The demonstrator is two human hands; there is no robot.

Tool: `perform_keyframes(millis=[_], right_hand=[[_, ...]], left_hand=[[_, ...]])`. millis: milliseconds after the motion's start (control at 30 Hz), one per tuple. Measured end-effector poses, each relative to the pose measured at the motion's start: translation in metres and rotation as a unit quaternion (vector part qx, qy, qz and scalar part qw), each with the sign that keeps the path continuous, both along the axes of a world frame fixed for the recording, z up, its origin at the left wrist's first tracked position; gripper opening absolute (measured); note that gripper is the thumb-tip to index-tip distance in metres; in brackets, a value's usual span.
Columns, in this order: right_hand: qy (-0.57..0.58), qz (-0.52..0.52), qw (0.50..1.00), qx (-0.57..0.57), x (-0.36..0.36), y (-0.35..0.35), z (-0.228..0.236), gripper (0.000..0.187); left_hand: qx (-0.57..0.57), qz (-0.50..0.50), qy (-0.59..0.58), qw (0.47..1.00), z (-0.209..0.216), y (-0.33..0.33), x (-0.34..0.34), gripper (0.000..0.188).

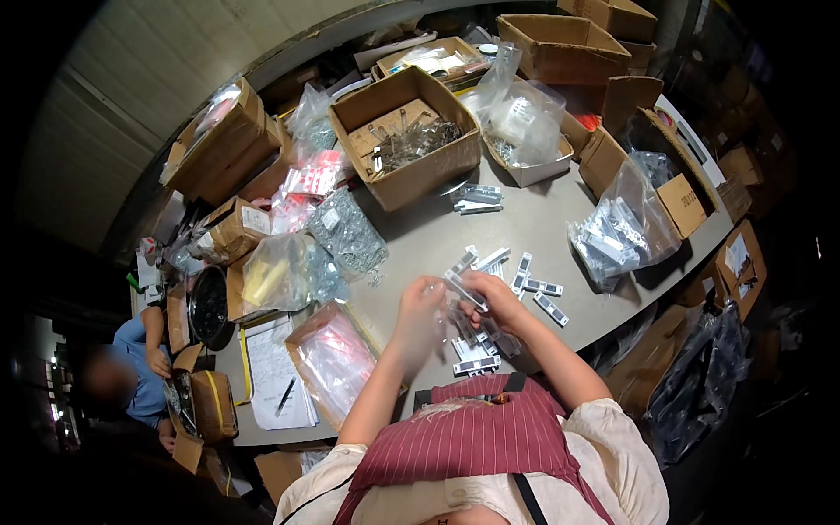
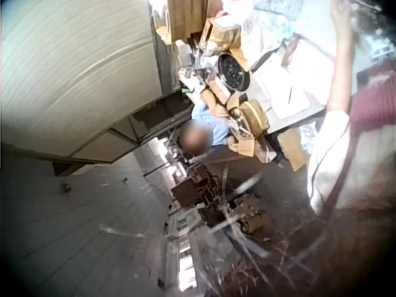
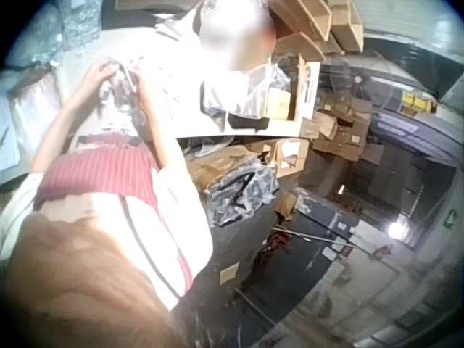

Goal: The person repeatedly picks up small rectangular components from a table, places them into clear plastic bags, and sets the bags aside. The workspace is cluttered with cardboard boxes and plastic packaging materials. The person handles the components one at a time throughout the clip.

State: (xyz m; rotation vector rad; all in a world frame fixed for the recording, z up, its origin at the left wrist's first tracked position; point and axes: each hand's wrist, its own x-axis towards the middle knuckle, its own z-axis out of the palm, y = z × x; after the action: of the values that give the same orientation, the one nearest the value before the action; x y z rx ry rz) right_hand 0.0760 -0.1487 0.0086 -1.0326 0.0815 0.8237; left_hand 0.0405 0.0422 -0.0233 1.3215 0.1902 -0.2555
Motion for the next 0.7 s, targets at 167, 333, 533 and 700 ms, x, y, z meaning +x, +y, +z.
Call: perform_keyframes(millis=[167, 333, 533, 700], right_hand=[[-0.091, 0.032, 0.992, -0.083, -0.014, 0.011, -0.015, 0.031], [-0.129, 0.011, 0.989, -0.071, -0.017, 0.019, -0.033, 0.034], [-0.122, 0.034, 0.988, -0.088, -0.022, 0.018, -0.034, 0.032], [-0.145, 0.021, 0.986, -0.08, -0.021, 0.024, -0.056, 0.031]], left_hand=[[0.228, -0.016, -0.087, 0.97, 0.019, 0.0, -0.013, 0.026], [0.335, 0.053, -0.322, 0.884, -0.01, -0.001, -0.011, 0.032], [0.206, -0.007, -0.095, 0.974, 0.003, 0.0, -0.021, 0.037], [0.166, 0.014, -0.141, 0.976, 0.004, -0.004, -0.034, 0.031]])
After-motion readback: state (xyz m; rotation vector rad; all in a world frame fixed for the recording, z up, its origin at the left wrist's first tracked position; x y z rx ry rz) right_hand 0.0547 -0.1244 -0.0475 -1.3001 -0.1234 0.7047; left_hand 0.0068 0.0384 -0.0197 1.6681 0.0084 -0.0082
